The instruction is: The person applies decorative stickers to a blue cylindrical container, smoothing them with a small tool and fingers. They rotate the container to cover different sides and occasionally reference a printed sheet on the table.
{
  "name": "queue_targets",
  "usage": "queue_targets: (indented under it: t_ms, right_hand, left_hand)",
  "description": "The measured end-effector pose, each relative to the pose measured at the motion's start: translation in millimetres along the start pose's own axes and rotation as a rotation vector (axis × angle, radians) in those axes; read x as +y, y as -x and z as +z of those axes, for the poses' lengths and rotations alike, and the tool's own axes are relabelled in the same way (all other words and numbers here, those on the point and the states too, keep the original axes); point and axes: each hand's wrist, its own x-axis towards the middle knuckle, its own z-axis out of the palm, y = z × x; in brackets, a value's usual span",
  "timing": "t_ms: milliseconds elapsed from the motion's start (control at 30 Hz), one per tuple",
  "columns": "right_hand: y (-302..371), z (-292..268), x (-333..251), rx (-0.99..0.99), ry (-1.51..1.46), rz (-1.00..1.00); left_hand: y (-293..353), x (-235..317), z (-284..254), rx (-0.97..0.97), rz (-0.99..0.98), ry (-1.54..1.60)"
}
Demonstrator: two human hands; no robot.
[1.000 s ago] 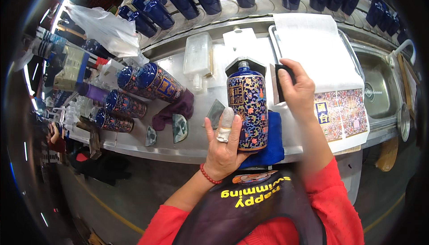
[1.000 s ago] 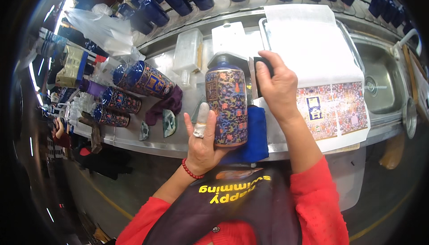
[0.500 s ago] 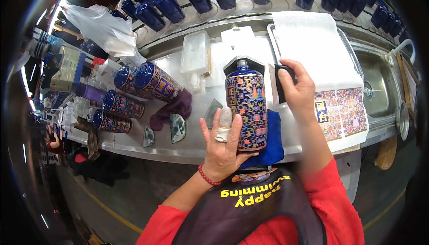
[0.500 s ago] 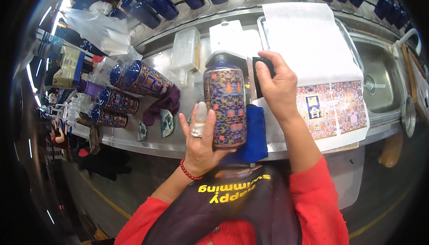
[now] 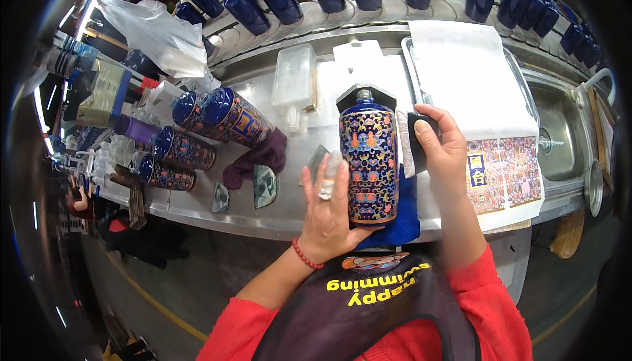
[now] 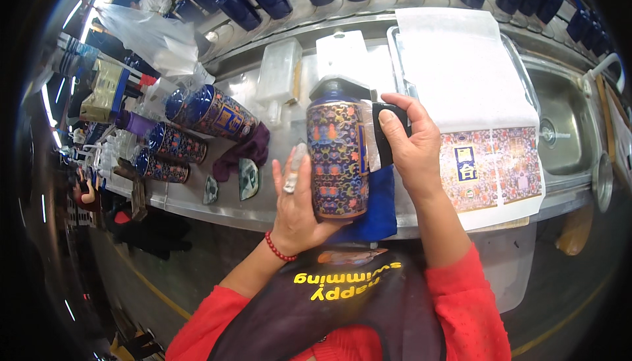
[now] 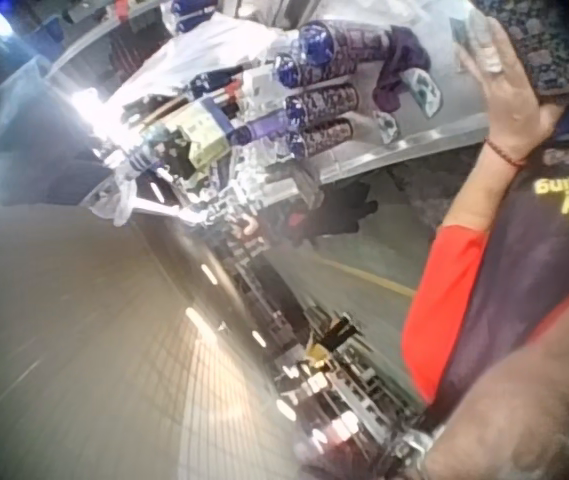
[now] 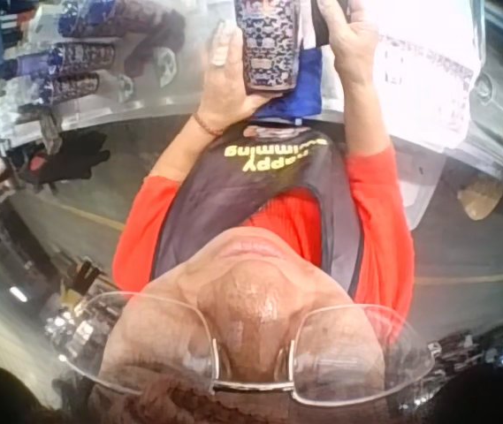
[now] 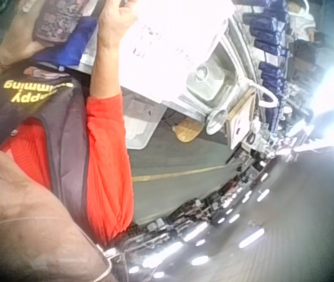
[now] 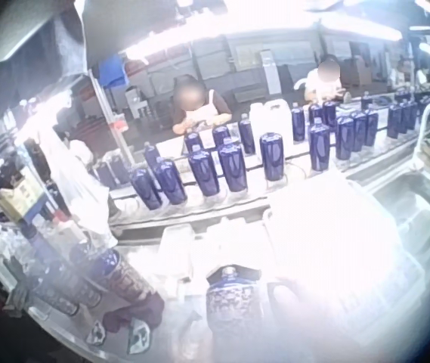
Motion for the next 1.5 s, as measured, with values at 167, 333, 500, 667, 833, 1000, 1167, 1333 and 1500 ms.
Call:
queue_targets:
  t_ms: [167,333,500,667,833,1000,1167,1333,1500]
  right_hand:
    - [4.7,-1.2,0.7,-0.001,-0.025,0.028]
    - [8.9,1.1,5.5,-0.026,-0.057,0.077]
    - [10.3,2.5,9.7,-0.023,0.02,0.047]
    - [10.7,1.8,10.3,-0.046,0.06,0.062]
    - [12.6,-0.1,7.7,-0.016,0.158,-0.008]
    - [17.6,-4.4,2.9,0.027,-0.02,0.021]
    - [24.7,-13.7,5.6,0.015,-0.164,0.072]
    - [34.4,-34.6,10.5,0.027,-0.039,-0.013]
    - [48.3,-44.9,11.1,0.087,-0.229,0.121]
  left_hand:
    - [-0.9,-15.9,3.1,-0.128,-0.007,0.132]
    - [-9.2,-33.4,-5.6,-0.207,-0.101,0.517]
    - [-52.4,-39.3,-3.9,-0.099,-0.072,0.435]
    - [-86.3,-27.0,-14.0,-0.061,0.157,0.142]
    - [-102.4,-19.4,-16.7,-0.129,0.232,0.101]
    - [-93.8,-29.1,-24.3,-0.047,0.031,0.234]
    - [-89.8,-19.1,-16.5,-0.09,0.138,0.059]
    - [-81.7,-15.1,-27.4,-0.172,0.206,0.018]
    - [-44.6,-2.6,-40.6,-0.168,0.09,0.077]
